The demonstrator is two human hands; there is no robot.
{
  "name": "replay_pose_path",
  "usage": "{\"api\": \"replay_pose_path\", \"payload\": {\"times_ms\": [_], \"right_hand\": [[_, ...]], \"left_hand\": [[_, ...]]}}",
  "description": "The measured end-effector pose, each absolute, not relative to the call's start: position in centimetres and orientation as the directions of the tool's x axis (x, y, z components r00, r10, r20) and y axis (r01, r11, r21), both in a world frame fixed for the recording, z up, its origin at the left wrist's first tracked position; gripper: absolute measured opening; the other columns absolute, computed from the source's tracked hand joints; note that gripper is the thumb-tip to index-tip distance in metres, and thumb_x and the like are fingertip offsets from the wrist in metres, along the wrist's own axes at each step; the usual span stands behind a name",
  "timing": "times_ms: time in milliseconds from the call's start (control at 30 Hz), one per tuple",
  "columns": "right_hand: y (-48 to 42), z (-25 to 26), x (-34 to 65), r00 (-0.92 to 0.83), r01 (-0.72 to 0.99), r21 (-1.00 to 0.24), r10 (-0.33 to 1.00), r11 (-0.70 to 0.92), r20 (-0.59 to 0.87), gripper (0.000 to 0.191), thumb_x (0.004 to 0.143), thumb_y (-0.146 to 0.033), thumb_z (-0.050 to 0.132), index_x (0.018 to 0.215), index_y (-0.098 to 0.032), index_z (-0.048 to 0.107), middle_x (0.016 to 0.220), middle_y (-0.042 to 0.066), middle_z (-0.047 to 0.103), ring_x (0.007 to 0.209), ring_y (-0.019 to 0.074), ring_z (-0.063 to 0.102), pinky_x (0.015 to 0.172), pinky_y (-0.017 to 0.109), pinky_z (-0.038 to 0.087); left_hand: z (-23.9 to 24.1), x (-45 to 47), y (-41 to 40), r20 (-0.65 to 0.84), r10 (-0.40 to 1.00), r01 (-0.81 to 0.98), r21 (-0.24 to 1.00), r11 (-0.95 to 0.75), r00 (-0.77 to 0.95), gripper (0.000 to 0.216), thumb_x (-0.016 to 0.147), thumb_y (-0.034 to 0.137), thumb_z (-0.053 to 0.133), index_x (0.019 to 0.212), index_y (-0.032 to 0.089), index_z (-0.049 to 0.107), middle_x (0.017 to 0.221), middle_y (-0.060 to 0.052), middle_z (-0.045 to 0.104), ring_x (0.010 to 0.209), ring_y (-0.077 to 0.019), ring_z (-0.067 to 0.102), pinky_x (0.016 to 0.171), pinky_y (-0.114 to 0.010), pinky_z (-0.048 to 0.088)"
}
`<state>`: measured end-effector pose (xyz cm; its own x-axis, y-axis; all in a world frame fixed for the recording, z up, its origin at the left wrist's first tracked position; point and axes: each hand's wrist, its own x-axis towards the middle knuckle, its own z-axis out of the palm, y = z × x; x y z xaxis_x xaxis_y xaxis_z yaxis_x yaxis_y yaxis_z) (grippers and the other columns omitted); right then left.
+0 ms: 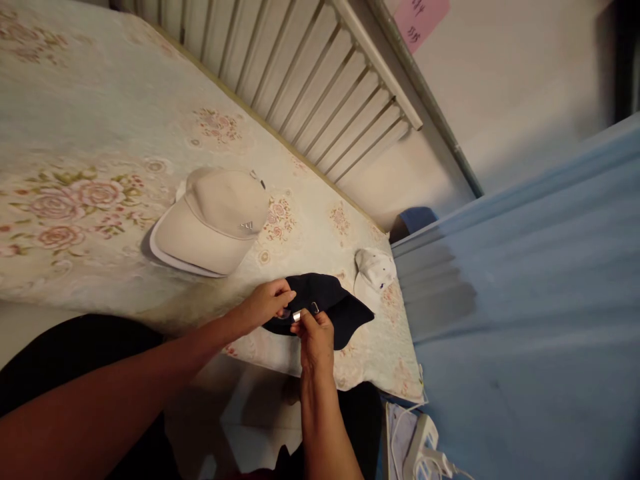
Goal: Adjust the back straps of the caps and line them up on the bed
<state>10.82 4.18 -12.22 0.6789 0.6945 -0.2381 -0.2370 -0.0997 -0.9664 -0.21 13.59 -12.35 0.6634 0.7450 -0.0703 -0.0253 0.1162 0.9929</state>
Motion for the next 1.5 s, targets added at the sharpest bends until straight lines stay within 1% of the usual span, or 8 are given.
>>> {"api": "replay_pose_path", "payload": {"times_ms": [267, 333, 433, 500, 600, 800, 1067, 1500], "right_hand": [[3.3, -9.8, 12.1, 0.661, -0.309, -0.951, 0.717, -0.007, -0.221, 0.021, 0.062, -0.025, 0.075, 0.069, -0.016, 0.057, 0.052, -0.005, 0.056, 0.042, 0.0061, 0.050, 0.042, 0.018, 0.045], [2.9, -9.3, 12.3, 0.634, -0.347, -0.938, 0.741, 0.017, -0.221, 0.020, 0.062, -0.024, 0.075, 0.068, -0.016, 0.058, 0.053, -0.006, 0.055, 0.043, 0.0057, 0.049, 0.043, 0.018, 0.046], [2.3, -8.7, 12.6, 0.594, -0.392, -0.918, 0.776, 0.049, -0.212, 0.018, 0.062, -0.023, 0.075, 0.068, -0.016, 0.059, 0.051, -0.007, 0.053, 0.042, 0.0055, 0.048, 0.044, 0.019, 0.045], [1.8, -8.4, 12.9, 0.565, -0.416, -0.907, 0.800, 0.067, -0.200, 0.017, 0.063, -0.022, 0.074, 0.071, -0.016, 0.060, 0.052, -0.006, 0.054, 0.043, 0.0064, 0.049, 0.044, 0.019, 0.044], [1.2, -8.3, 13.5, 0.537, -0.434, -0.896, 0.824, 0.089, -0.179, 0.018, 0.065, -0.023, 0.073, 0.078, -0.016, 0.063, 0.058, -0.004, 0.059, 0.046, 0.0075, 0.051, 0.045, 0.020, 0.044], [0.3, -8.0, 14.3, 0.513, -0.485, -0.862, 0.846, 0.147, -0.145, 0.020, 0.066, -0.023, 0.072, 0.083, -0.017, 0.063, 0.062, -0.003, 0.061, 0.052, 0.0097, 0.055, 0.053, 0.023, 0.048], [-1.3, -6.6, 15.5, 0.498, -0.534, -0.814, 0.863, 0.229, -0.084, 0.018, 0.068, -0.026, 0.072, 0.080, -0.018, 0.062, 0.063, -0.002, 0.060, 0.058, 0.0121, 0.058, 0.048, 0.021, 0.043], [-3.4, -4.4, 17.6, 0.507, -0.610, -0.718, 0.861, 0.335, -0.028, 0.016, 0.070, -0.021, 0.070, 0.084, -0.019, 0.064, 0.070, -0.001, 0.064, 0.064, 0.0120, 0.058, 0.064, 0.025, 0.049]], "left_hand": [[-12.8, -1.8, 14.8, -0.036, 0.891, -0.067, 0.995, 0.075, 0.453, 0.026, 0.082, 0.040, 0.044, 0.064, 0.020, 0.044, 0.053, 0.006, 0.045, 0.051, -0.0109, 0.044, 0.052, -0.024, 0.036], [-14.2, -2.0, 15.0, -0.020, 0.938, 0.085, 0.996, -0.010, 0.346, 0.026, 0.082, 0.040, 0.043, 0.064, 0.021, 0.043, 0.056, 0.005, 0.046, 0.054, -0.0125, 0.046, 0.055, -0.025, 0.037], [-16.3, -2.0, 14.6, 0.143, 0.934, 0.381, 0.885, -0.269, 0.327, 0.021, 0.082, 0.034, 0.043, 0.065, 0.021, 0.043, 0.065, 0.001, 0.049, 0.066, -0.0167, 0.050, 0.064, -0.030, 0.039], [-17.1, -2.1, 13.9, 0.262, 0.893, 0.444, 0.794, -0.414, 0.365, 0.018, 0.085, 0.030, 0.038, 0.071, 0.021, 0.045, 0.076, -0.002, 0.052, 0.075, -0.0188, 0.051, 0.072, -0.032, 0.040], [-17.6, -2.2, 12.9, 0.322, 0.843, 0.487, 0.703, -0.518, 0.430, 0.017, 0.088, 0.028, 0.034, 0.077, 0.022, 0.046, 0.083, -0.004, 0.052, 0.080, -0.0203, 0.052, 0.077, -0.033, 0.041], [-17.3, -2.2, 12.5, 0.321, 0.835, 0.546, 0.642, -0.539, 0.446, 0.018, 0.088, 0.026, 0.033, 0.078, 0.022, 0.047, 0.082, -0.005, 0.052, 0.081, -0.0211, 0.050, 0.078, -0.035, 0.041], [-17.2, -1.7, 12.3, 0.341, 0.819, 0.627, 0.528, -0.573, 0.462, 0.020, 0.086, 0.024, 0.034, 0.072, 0.024, 0.047, 0.080, -0.006, 0.053, 0.081, -0.0233, 0.050, 0.079, -0.036, 0.040], [-17.8, -1.4, 12.4, 0.344, 0.795, 0.725, 0.336, -0.602, 0.500, 0.021, 0.089, 0.020, 0.032, 0.076, 0.021, 0.048, 0.085, -0.007, 0.054, 0.085, -0.0219, 0.052, 0.081, -0.036, 0.041]]}}
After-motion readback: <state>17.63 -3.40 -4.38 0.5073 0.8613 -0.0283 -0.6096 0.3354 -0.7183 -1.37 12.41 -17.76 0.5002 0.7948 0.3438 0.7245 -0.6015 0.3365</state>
